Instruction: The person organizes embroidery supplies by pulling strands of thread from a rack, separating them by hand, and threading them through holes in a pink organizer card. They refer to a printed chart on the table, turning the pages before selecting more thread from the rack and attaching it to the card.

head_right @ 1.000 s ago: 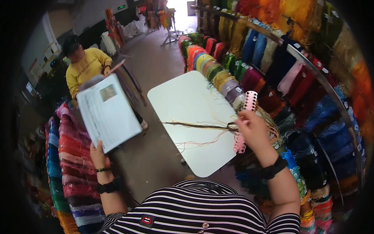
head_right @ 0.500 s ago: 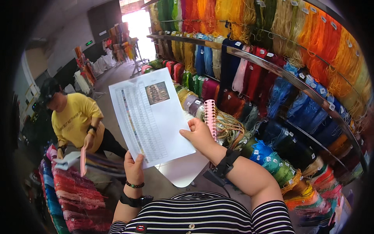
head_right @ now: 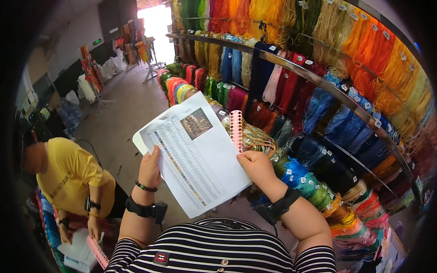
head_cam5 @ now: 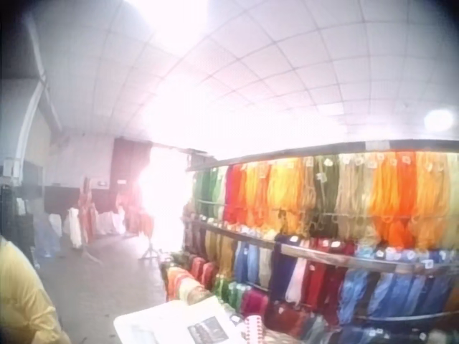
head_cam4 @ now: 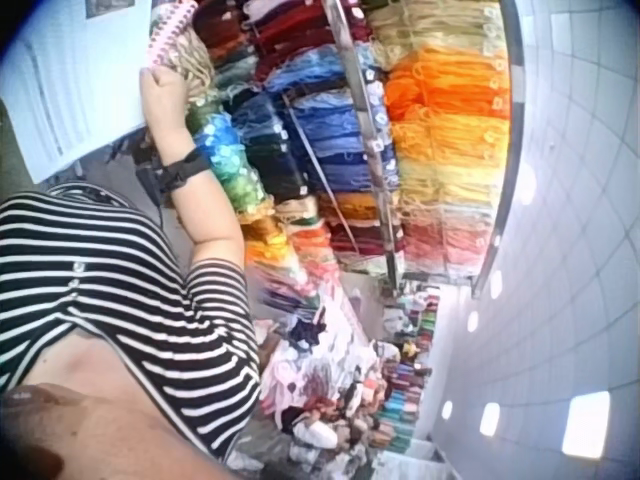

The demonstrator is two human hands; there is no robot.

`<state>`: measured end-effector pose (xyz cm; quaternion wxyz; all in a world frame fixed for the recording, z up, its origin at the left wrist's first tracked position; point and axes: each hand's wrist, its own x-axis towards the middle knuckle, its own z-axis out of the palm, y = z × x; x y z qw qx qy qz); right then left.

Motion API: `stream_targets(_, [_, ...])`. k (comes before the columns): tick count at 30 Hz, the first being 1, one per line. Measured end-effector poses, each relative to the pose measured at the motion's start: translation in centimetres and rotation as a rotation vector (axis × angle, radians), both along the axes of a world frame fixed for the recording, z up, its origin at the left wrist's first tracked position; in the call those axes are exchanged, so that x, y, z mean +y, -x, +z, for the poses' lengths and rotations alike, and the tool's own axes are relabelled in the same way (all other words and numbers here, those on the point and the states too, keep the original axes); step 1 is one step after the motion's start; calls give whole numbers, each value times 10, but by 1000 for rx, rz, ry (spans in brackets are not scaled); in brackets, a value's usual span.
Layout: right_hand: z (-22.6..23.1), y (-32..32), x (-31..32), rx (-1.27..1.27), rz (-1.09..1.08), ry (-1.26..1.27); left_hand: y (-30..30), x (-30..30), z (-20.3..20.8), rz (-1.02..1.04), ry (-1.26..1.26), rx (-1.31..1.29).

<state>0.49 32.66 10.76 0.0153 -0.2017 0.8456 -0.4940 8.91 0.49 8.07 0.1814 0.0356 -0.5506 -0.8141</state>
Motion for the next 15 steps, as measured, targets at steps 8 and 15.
stream_targets(8, [99, -13, 35, 148, -68, -113, 22, -36, -5, 107, 696, -24])
stream_targets(15, [202, -50, 9, -293, 560, 370, 24, 3, 43, 214, 1509, 79])
